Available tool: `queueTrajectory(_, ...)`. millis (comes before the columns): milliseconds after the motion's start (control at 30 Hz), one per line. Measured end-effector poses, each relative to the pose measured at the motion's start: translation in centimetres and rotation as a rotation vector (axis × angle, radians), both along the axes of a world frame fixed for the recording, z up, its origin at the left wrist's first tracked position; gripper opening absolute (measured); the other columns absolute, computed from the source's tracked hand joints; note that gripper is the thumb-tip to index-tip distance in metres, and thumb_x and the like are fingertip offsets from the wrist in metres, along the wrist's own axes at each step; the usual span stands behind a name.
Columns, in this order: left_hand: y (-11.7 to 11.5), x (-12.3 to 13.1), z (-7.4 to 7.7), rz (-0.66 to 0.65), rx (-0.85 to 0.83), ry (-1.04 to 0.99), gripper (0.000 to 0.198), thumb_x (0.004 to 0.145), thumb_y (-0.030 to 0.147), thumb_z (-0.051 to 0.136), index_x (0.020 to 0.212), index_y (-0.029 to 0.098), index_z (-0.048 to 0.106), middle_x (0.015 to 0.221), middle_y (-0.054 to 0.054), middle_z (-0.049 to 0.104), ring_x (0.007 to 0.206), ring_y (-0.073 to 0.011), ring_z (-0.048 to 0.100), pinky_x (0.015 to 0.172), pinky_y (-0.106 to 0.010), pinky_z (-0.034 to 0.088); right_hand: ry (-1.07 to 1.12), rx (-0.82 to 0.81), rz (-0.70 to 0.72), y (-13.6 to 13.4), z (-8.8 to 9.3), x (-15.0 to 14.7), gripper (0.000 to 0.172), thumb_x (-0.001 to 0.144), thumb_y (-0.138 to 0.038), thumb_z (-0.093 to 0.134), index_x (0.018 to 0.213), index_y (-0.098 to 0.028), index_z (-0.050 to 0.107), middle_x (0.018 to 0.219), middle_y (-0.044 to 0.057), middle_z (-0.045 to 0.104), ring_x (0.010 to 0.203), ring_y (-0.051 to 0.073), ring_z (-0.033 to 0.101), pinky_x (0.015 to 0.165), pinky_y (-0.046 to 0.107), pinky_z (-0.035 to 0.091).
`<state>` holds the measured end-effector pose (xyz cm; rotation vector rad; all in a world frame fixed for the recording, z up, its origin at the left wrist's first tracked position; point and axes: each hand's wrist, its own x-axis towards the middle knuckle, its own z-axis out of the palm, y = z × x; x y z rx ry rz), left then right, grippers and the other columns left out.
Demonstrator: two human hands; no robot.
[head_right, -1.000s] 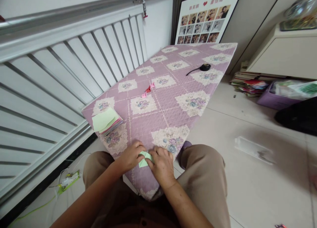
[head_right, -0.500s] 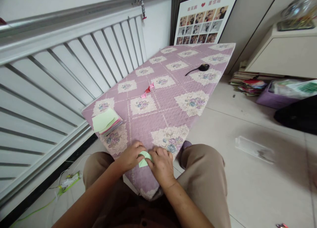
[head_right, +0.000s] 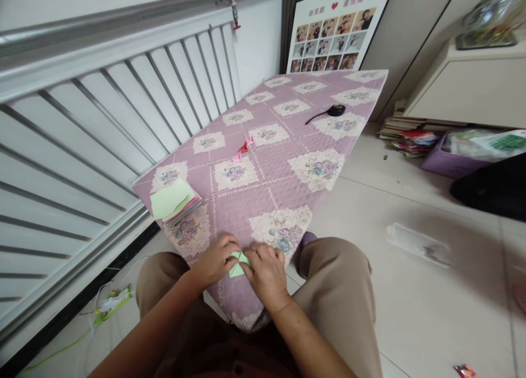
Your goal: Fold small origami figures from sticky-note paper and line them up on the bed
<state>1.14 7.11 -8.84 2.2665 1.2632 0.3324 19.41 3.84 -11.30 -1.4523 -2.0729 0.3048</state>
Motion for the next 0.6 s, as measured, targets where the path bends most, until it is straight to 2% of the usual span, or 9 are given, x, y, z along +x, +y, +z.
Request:
queueTrajectory(400,-0.36,-0.01,-0.07,0.028,0.016,0.004,0.02,0.083,0.016,0.052,0.101,0.02,0.059,0.12,-0.006,0.05,0.104,-0.0193,0.053,0.093,-0.035,0.045,0.012,-0.025,0.004,-0.02,0.09,0.0,0.02,0.082,-0.032,0.066,0.1,-0.025,0.064,0.099,0.003,0.063,0.094,0.021,0.052,0.083,0.037,0.027)
queueTrajectory(600,-0.33,0.09,-0.21,0.038,0.026,0.008,0.017,0.082,0.015,0.054,0.097,0.02,0.059,0.121,-0.007,0.05,0.108,-0.0203,0.053,0.093,-0.035,0.046,0.023,-0.112,-0.009,0.32,0.69,-0.2,0.009,0.079,-0.029,0.068,0.084,-0.023,0.063,0.094,0.002,0.062,0.093,0.02,0.052,0.081,0.035,0.027)
